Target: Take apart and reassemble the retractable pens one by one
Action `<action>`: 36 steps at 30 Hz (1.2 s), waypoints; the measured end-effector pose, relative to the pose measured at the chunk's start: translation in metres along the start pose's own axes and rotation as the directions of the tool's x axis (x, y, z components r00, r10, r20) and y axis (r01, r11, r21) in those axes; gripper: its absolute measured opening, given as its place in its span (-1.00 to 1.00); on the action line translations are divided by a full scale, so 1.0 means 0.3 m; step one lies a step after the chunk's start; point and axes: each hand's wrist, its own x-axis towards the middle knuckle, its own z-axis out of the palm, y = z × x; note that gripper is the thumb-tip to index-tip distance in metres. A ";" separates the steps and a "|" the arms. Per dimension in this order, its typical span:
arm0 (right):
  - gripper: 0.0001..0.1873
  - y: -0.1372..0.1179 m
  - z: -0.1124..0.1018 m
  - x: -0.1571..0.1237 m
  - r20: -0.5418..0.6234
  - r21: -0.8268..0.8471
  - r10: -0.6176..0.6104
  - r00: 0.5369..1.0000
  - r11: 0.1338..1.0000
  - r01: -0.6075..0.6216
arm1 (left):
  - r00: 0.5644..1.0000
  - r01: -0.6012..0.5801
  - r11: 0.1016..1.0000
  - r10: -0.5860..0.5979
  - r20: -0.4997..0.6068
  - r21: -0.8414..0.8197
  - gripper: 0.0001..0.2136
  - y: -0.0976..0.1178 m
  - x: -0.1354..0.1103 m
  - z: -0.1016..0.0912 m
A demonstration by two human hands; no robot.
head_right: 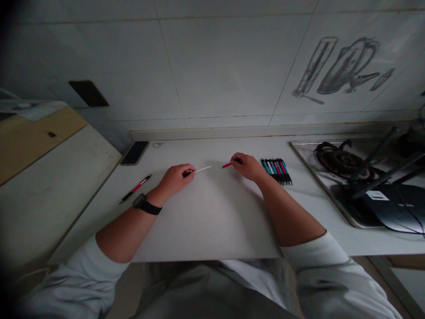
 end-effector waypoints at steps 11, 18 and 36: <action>-0.82 -0.083 0.000 -0.026 0.046 -0.297 -0.153 0.987 0.941 0.160 | 1.000 0.008 1.000 -0.008 0.012 -0.010 -0.87 0.005 -0.001 0.000; -0.80 -0.063 -0.017 -0.018 0.012 -0.292 -0.114 0.993 0.950 0.112 | 0.999 0.024 1.000 -0.023 0.033 -0.020 -0.86 0.017 -0.002 -0.008; -0.68 0.005 -0.005 0.006 0.106 -0.372 0.043 0.993 0.928 -0.001 | 0.999 0.031 0.999 -0.031 0.038 -0.013 -0.86 0.024 -0.001 -0.010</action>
